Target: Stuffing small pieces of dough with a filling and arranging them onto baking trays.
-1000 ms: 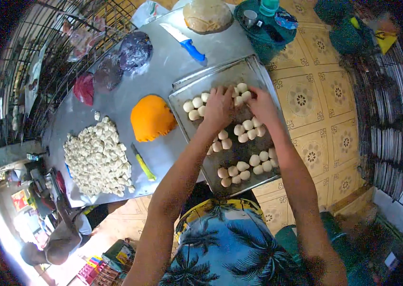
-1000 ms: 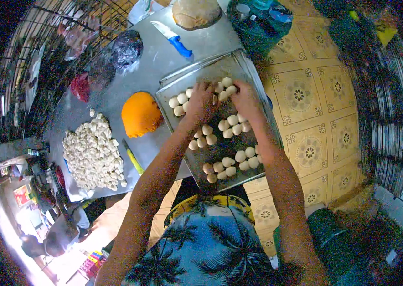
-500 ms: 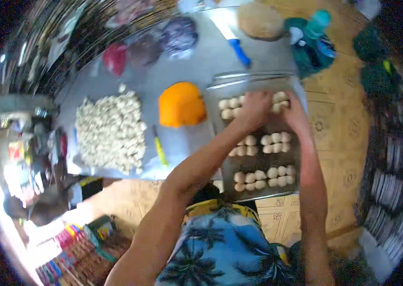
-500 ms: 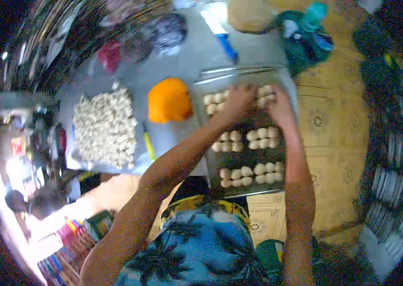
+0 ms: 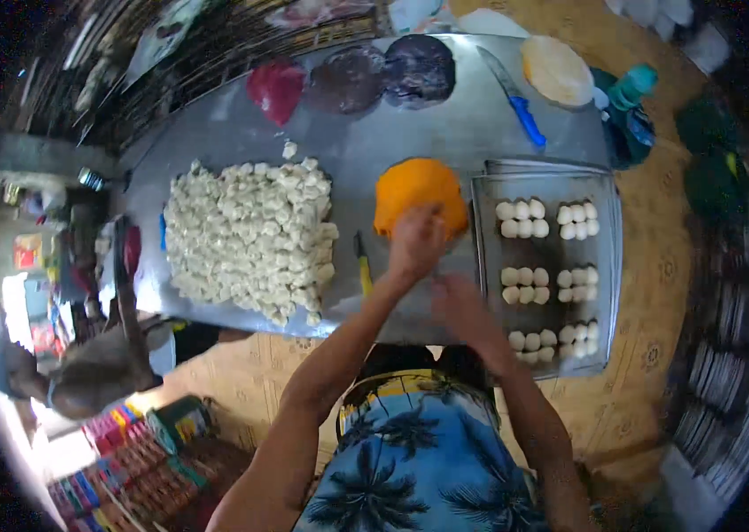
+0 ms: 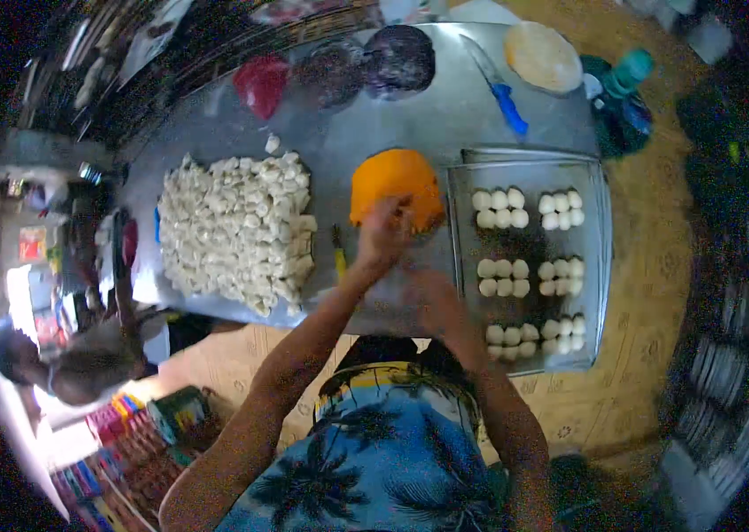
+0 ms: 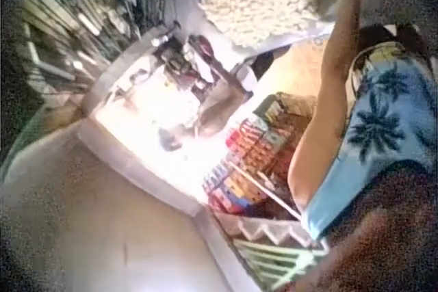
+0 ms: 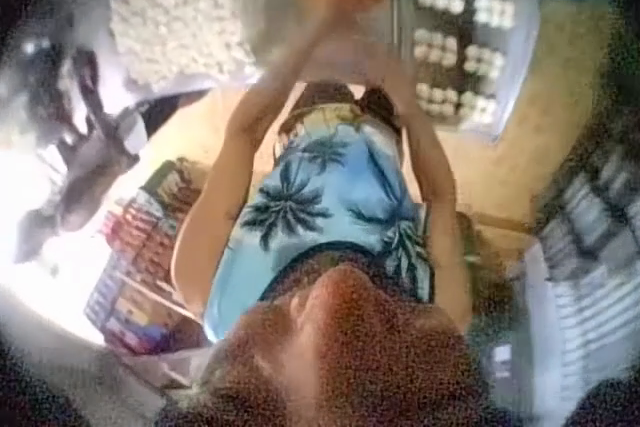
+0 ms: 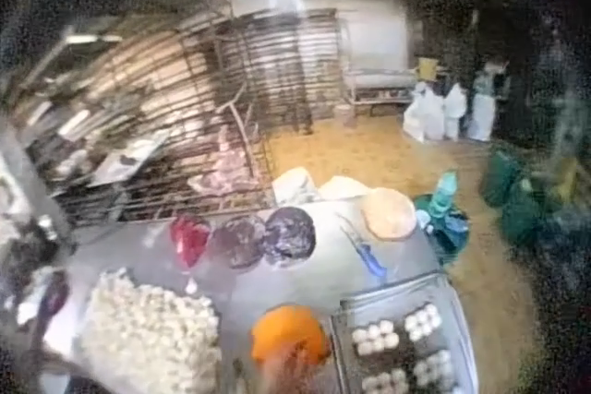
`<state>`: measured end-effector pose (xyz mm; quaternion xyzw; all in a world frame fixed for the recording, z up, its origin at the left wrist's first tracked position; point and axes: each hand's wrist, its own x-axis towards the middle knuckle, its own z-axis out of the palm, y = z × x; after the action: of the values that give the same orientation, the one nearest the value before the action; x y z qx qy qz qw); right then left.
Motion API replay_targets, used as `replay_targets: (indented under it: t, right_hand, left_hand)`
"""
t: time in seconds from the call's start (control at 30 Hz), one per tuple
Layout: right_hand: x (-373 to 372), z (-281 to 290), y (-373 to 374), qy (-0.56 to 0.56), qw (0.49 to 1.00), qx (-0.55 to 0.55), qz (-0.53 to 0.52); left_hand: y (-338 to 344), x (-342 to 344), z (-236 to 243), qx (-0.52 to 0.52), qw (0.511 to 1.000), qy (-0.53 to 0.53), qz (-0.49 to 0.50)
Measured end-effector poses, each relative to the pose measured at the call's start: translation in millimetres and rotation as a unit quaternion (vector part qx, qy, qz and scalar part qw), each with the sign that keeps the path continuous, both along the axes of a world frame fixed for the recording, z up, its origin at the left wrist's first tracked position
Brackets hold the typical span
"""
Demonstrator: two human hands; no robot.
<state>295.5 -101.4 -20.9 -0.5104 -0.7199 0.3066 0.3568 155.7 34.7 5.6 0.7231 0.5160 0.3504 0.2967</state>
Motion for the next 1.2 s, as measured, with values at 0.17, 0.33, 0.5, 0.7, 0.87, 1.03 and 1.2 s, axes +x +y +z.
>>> replay_targets:
  t: [0.17, 0.33, 0.5, 0.7, 0.87, 1.03, 1.2]
  right_hand:
    - [-141, -66, 0, 0.079, 0.973, -0.206, -0.07]
    - [-186, -76, -6, -0.301, 0.936, -0.136, -0.124]
    - [-115, 80, -9, -0.038, 0.898, -0.437, -0.04]
    - [-28, 101, -185, -0.022, 0.699, -0.281, -0.658]
    - [47, 60, -237, 0.284, 0.53, -0.196, -0.775]
    - [95, 31, -239, 0.246, 0.568, -0.258, -0.742]
    - [145, 66, -242, 0.083, 0.646, -0.26, -0.712]
  left_hand:
    - [40, 24, 26, -0.075, 0.986, -0.055, -0.141]
    - [79, 60, -16, 0.028, 0.986, 0.003, -0.165]
    - [170, 37, -89, -0.292, 0.943, 0.001, -0.156]
    - [124, 57, -27, -0.446, 0.869, -0.122, -0.175]
    - [114, 26, 2, -0.617, 0.758, -0.12, -0.172]
    - [60, 3, -17, -0.297, 0.913, 0.068, -0.271]
    - [-16, -29, -29, -0.172, 0.959, 0.023, -0.223]
